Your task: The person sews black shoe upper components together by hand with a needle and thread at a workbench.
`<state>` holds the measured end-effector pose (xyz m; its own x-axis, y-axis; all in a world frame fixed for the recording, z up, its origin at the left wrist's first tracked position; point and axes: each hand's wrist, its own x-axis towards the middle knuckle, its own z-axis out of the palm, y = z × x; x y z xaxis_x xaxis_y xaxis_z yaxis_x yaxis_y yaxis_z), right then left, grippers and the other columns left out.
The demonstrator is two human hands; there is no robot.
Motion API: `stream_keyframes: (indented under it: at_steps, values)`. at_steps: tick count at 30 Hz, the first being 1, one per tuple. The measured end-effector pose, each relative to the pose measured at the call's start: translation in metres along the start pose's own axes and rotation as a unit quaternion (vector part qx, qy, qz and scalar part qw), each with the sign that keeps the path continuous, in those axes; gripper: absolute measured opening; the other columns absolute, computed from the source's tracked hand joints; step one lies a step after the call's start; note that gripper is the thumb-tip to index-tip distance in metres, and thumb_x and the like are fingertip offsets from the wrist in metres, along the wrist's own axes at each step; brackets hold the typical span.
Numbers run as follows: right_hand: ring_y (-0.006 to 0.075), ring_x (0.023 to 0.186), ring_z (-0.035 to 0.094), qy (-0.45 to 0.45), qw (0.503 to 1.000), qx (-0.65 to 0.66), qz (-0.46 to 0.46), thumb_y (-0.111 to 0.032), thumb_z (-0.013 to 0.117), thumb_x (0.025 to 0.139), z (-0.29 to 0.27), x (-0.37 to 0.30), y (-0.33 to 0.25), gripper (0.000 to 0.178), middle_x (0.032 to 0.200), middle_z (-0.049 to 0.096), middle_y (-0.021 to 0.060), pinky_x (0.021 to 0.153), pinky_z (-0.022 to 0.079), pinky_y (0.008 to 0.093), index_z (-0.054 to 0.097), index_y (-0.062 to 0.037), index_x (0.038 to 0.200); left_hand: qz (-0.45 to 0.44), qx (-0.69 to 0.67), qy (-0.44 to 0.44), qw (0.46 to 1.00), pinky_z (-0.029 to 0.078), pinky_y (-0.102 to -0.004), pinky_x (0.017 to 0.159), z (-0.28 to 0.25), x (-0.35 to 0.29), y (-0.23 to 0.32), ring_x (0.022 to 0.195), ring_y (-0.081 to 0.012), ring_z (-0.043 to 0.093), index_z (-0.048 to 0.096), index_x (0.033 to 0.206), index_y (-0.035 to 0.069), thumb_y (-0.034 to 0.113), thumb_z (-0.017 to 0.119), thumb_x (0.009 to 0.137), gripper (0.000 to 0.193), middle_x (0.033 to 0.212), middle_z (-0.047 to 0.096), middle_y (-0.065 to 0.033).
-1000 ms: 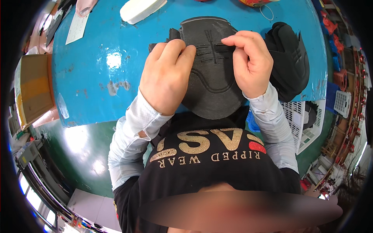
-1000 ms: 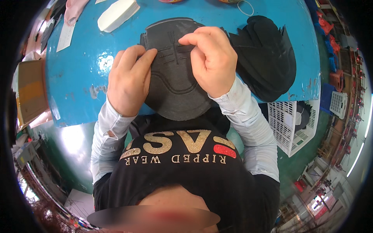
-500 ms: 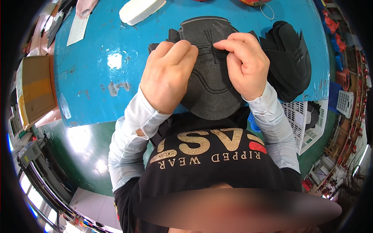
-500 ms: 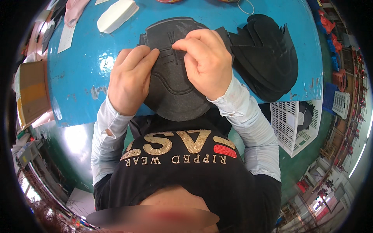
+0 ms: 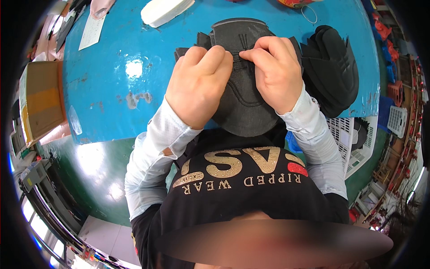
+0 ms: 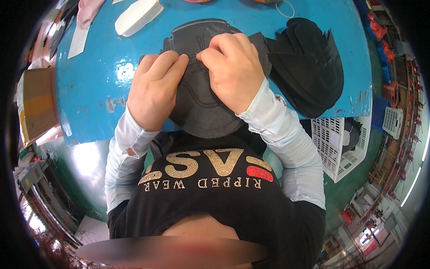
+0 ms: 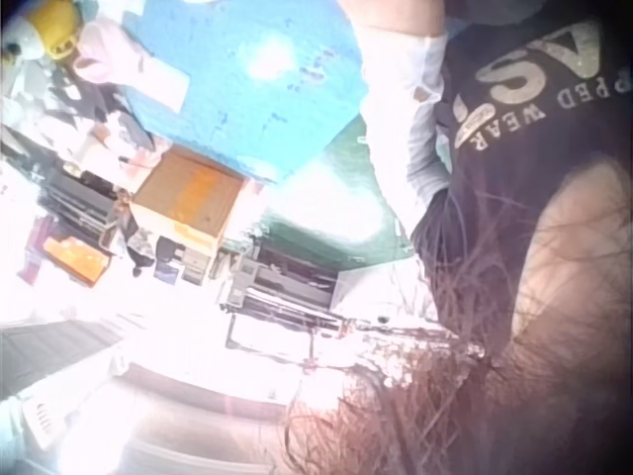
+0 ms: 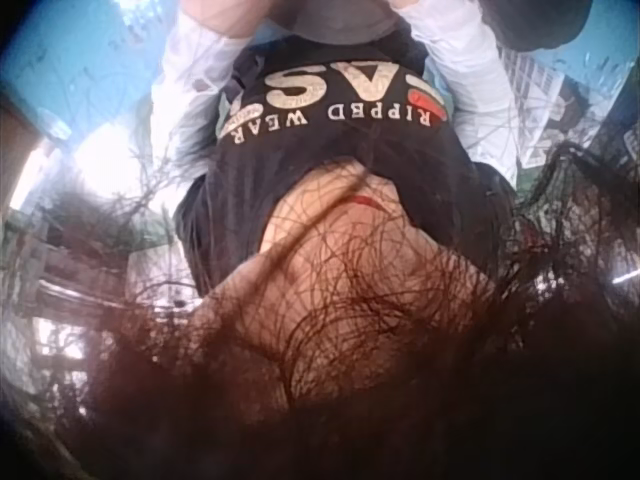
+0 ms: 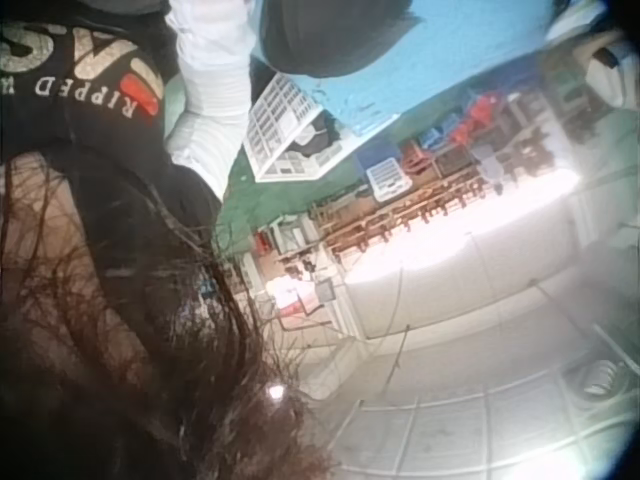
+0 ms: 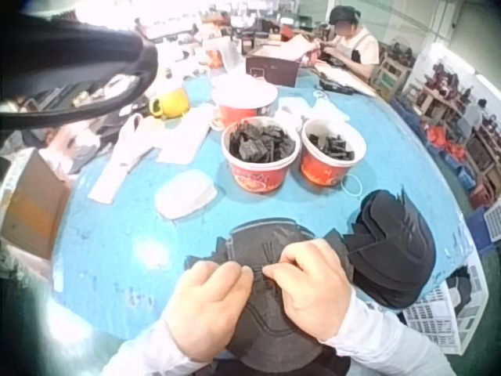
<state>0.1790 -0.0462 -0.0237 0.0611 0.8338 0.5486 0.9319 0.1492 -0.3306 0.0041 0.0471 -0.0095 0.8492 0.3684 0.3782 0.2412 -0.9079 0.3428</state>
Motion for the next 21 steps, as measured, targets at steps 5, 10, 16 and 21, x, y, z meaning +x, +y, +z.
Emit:
stream_keyframes:
  at_steps: [5,10,16,21]
  values:
    - [0.0285,0.086,0.060,0.059,0.996,0.058,0.021,0.009,0.065,0.070,-0.005,-0.003,0.004,0.030,0.097,0.063,0.0066,0.077,0.050,0.0376,0.072,-0.0074,0.095,-0.001,0.030,-0.025,0.999,0.049,-0.0384,0.080,0.002,0.001,0.000,0.088,-0.0301,0.057,0.066,0.111,0.000,-0.006,0.064,0.071,0.040,0.104,0.060,-0.0104]
    - [0.0187,0.069,0.056,0.088,0.973,0.037,0.209,-0.014,0.076,0.085,-0.037,-0.028,-0.008,0.030,0.091,0.061,0.0086,0.060,0.047,0.0288,0.065,-0.0053,0.111,-0.026,-0.042,0.192,0.980,0.050,-0.0357,0.074,0.013,-0.023,-0.014,0.084,-0.0278,0.059,0.069,0.107,0.003,-0.009,0.063,0.075,0.034,0.098,0.061,-0.0106]
    - [0.0141,0.064,0.054,0.019,0.942,0.043,0.333,-0.031,0.090,0.072,-0.038,-0.053,-0.010,0.065,0.082,0.060,0.0048,0.060,0.048,0.0285,0.057,-0.0006,0.118,-0.113,-0.131,0.231,0.957,0.051,-0.0313,0.070,-0.006,-0.045,0.005,0.082,-0.0232,0.063,0.070,0.108,0.000,-0.008,0.065,0.086,0.024,0.099,0.064,-0.0132]
    - [0.0104,0.067,0.055,0.073,0.895,0.153,0.412,-0.026,0.091,0.070,-0.031,-0.058,-0.003,0.065,0.082,0.063,0.0035,0.065,0.051,0.0258,0.058,0.0010,0.119,-0.193,-0.107,0.264,0.939,0.051,-0.0308,0.066,-0.008,-0.075,-0.021,0.078,-0.0222,0.064,0.071,0.106,0.001,-0.004,0.070,0.085,0.021,0.101,0.065,-0.0123]
